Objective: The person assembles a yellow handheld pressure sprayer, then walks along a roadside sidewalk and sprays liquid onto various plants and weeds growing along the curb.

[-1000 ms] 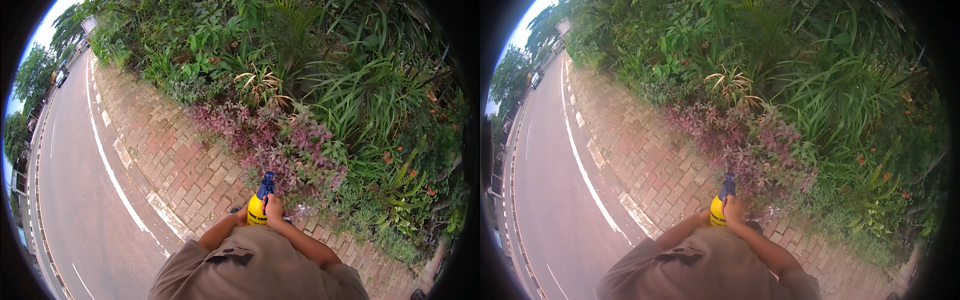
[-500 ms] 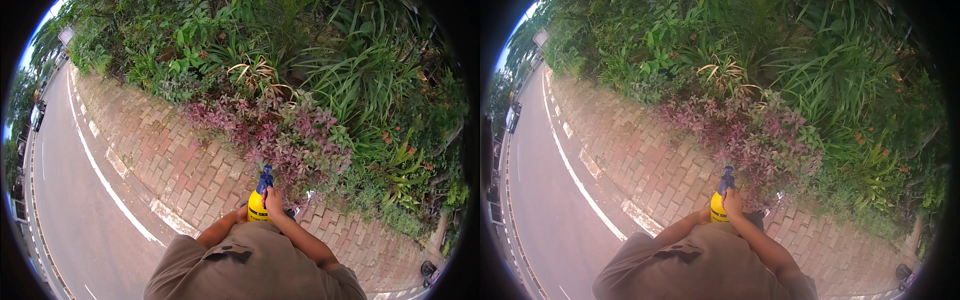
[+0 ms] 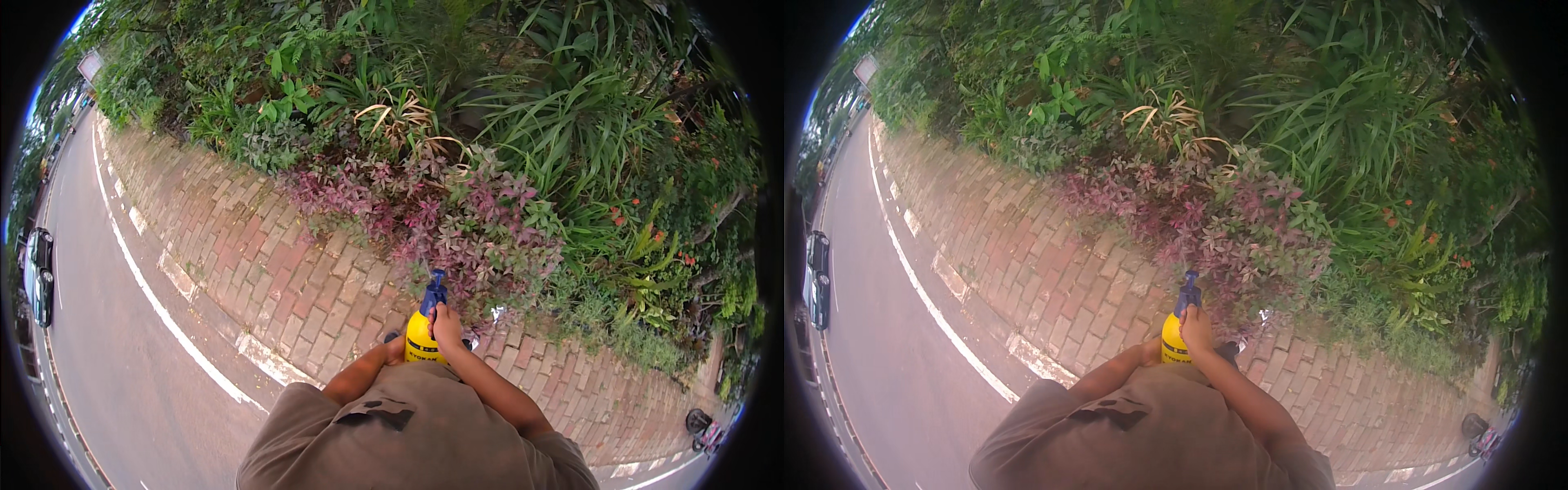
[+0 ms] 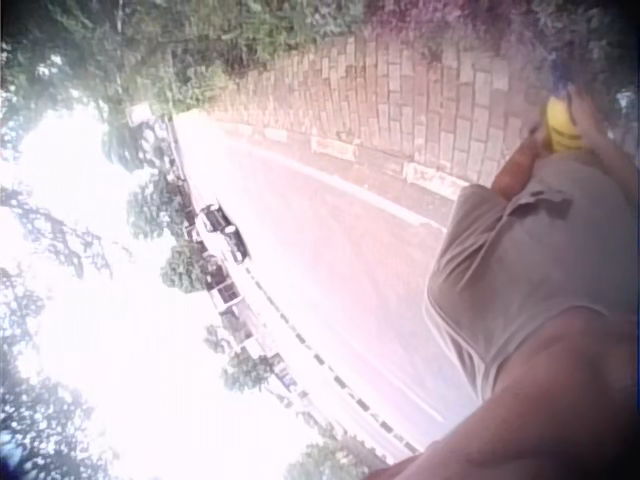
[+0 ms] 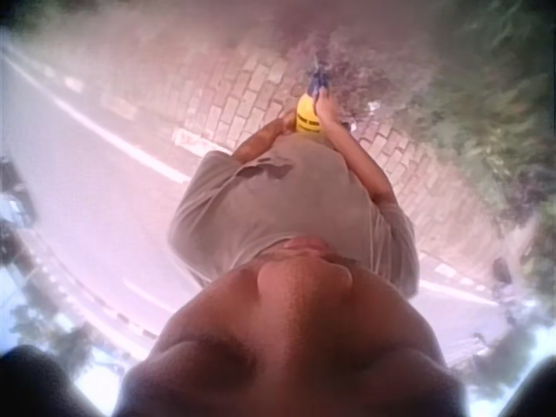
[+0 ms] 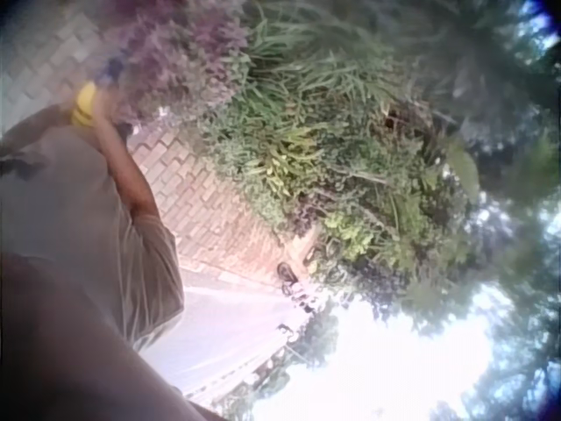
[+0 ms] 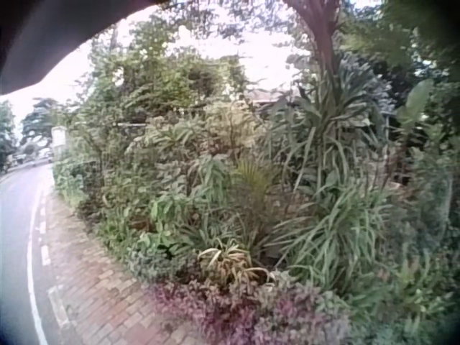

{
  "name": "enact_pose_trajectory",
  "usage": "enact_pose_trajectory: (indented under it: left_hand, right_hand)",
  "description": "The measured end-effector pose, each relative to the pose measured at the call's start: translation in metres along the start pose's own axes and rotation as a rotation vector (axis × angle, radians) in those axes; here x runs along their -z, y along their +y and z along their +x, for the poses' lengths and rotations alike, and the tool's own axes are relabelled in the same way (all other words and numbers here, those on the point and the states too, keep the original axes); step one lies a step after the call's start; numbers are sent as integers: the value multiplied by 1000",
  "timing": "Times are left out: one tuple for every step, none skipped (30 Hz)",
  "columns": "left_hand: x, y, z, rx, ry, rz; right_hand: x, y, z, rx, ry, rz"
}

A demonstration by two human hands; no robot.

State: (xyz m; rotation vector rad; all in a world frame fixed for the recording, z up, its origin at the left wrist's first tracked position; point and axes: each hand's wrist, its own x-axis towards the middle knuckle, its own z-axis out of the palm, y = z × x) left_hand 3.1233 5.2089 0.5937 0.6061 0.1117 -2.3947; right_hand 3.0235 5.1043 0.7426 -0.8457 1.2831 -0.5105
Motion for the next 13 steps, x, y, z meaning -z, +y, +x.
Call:
enact_pose_trajectory:
  left_hand:
    - [4, -2, 2, 8, 6, 0]
    - [7, -4, 5, -16, 29, 7]
    - [5, -5, 2, -38, 58, 12]
    - [3, -6, 0, -61, 86, 17]
    - [2, -6, -1, -70, 64, -6]
    - [-4, -6, -7, -77, 47, -31]
    - [-8, -7, -12, -85, 29, -57]
    - [-13, -8, -16, -102, 52, -30]
    - [-18, -8, -17, -118, 71, -1]
    - [-23, -9, -18, -133, 89, 28]
    - [-26, -8, -22, -134, 101, 34]
    - [-31, -7, -22, -139, 107, 41]
    - [-35, -6, -22, -144, 112, 49]
  right_hand:
    - [1, -1, 1, -6, -5, -1]
    - [2, -2, 1, -2, -18, -14]
    - [1, -1, 3, -1, -34, -25]
    - [1, 1, 4, -1, -50, -35]
    - [0, 3, 6, -1, -56, -45]
    - [-3, 5, 7, -7, -64, -52]
    - [-5, 8, 6, -12, -73, -61]
    - [-7, 11, 5, -4, -76, -84]
    - [-7, 11, 5, 8, -76, -108]
    - [-7, 13, 5, 19, -75, -131]
    - [-7, 14, 3, 12, -79, -107]
    - [-5, 13, 3, 13, -81, -88]
    - [-4, 13, 2, 13, -83, -68]
